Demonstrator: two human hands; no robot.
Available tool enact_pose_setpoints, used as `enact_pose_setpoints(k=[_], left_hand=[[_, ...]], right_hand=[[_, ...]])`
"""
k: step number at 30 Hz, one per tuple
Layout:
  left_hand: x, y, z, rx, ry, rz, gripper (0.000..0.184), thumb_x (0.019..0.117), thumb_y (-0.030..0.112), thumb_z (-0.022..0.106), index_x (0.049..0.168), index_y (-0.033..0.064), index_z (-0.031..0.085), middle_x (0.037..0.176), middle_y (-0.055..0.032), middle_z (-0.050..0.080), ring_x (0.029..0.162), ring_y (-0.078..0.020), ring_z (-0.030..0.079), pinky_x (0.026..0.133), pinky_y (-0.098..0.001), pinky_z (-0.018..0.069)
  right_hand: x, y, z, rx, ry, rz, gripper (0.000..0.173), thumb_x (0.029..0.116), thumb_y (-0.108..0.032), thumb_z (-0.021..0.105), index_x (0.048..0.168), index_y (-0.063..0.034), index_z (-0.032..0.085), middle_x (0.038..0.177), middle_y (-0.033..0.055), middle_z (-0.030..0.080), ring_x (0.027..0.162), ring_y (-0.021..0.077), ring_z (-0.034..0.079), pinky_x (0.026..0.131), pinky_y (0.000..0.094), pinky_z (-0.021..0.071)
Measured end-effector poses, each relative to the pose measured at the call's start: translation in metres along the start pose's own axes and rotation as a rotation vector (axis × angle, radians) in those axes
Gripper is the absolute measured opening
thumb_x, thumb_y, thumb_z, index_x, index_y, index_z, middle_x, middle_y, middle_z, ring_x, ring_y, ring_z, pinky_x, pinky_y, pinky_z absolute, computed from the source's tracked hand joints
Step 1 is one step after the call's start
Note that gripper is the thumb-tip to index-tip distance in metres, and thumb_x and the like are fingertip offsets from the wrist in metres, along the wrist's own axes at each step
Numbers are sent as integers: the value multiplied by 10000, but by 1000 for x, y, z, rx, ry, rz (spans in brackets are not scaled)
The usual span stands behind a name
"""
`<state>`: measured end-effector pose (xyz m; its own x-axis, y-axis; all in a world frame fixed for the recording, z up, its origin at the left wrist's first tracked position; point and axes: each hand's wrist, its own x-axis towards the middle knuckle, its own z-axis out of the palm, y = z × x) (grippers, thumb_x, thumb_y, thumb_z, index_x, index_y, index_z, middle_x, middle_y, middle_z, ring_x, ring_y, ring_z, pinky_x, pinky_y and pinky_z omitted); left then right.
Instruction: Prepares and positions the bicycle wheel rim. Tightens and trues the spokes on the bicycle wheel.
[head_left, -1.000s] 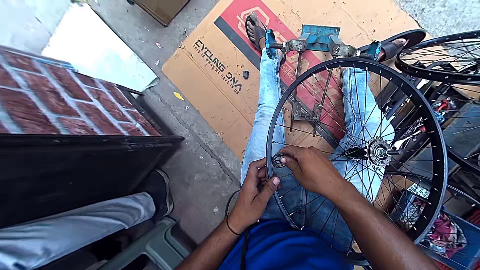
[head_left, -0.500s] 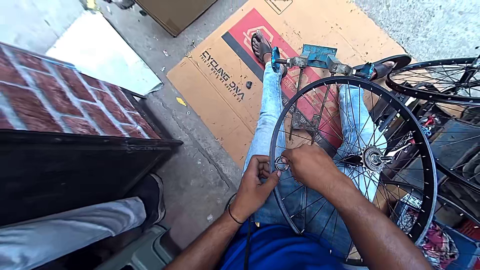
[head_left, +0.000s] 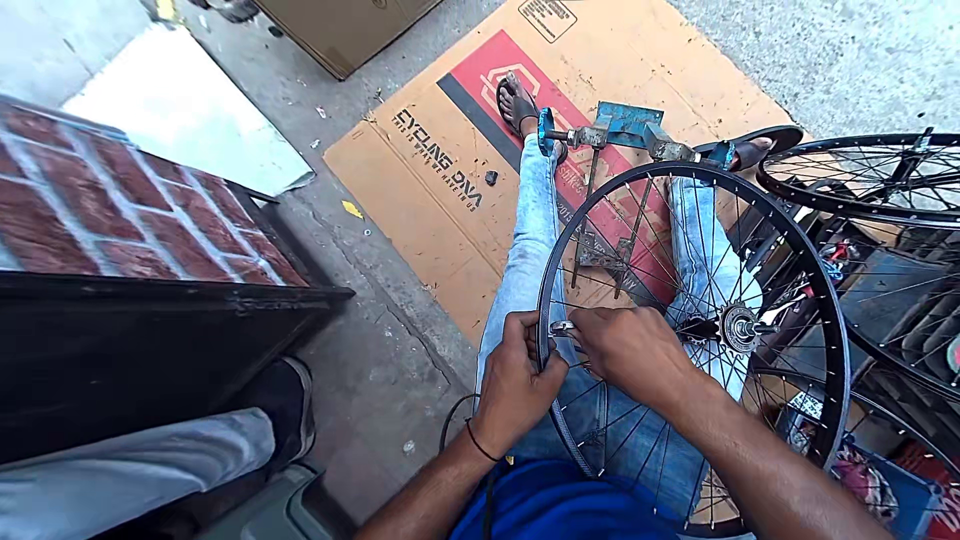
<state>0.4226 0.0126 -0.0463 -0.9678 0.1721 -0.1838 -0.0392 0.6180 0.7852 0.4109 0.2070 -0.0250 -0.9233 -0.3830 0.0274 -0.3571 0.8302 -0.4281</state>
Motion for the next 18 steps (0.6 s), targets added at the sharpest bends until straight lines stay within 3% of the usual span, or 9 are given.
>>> enact_pose_setpoints(k=[2,4,6,9,13,16,18], left_hand=[[2,-3,2,29,7,5,468,794,197,646,1246,129,544,1025,29,672,849,-82,674,705,-328,591],[4,-6,3,32,-1,-5,459,779,197,659,1217,130,541,1006,37,681,858,-79,674,722,-335,587],[1,-7,4,-8,-7,-12,549,773,194,661,1292,135,490,933,58,666,793,-62,666,681,-309,587],[0,-3,3,-9,-25,-2,804,790,205,638,1529,176,323,869,66,655,676,-66,623,605,-306,558],[-7,-9,5,-43,-36,56,713,822,225,602,1511,156,428,972,28,691,818,-77,667,729,-335,582],[-11,-14,5,-103,-50,87,676,867,252,594,1516,146,436,980,30,678,816,-75,648,725,-311,573],[-12,-19,3,-127,-59,93,667,892,279,597,1525,146,434,958,30,677,803,-82,646,720,-306,573]], right_hand=[[-16,2,-5,57,220,64,218,1016,-255,592,1010,-105,750,846,20,725,681,170,696,541,364,557],[-25,3,-9,-5,315,130,244,1019,-248,592,1052,-84,771,1004,55,774,793,191,748,623,372,601],[-28,8,-4,-111,291,134,249,1012,-246,588,998,-68,762,944,80,762,743,221,734,592,386,583],[-26,18,6,-166,161,24,230,1005,-218,579,974,-61,743,885,90,735,706,240,714,583,393,577],[-13,16,5,-69,96,-88,166,1014,-178,577,1029,-81,710,814,55,697,665,222,679,579,386,566],[-4,3,18,69,122,77,211,1049,-260,538,1047,-122,699,635,21,603,541,219,619,459,406,487],[1,-5,24,239,122,232,248,1063,-298,528,1116,-157,725,686,19,653,588,214,649,507,440,523]])
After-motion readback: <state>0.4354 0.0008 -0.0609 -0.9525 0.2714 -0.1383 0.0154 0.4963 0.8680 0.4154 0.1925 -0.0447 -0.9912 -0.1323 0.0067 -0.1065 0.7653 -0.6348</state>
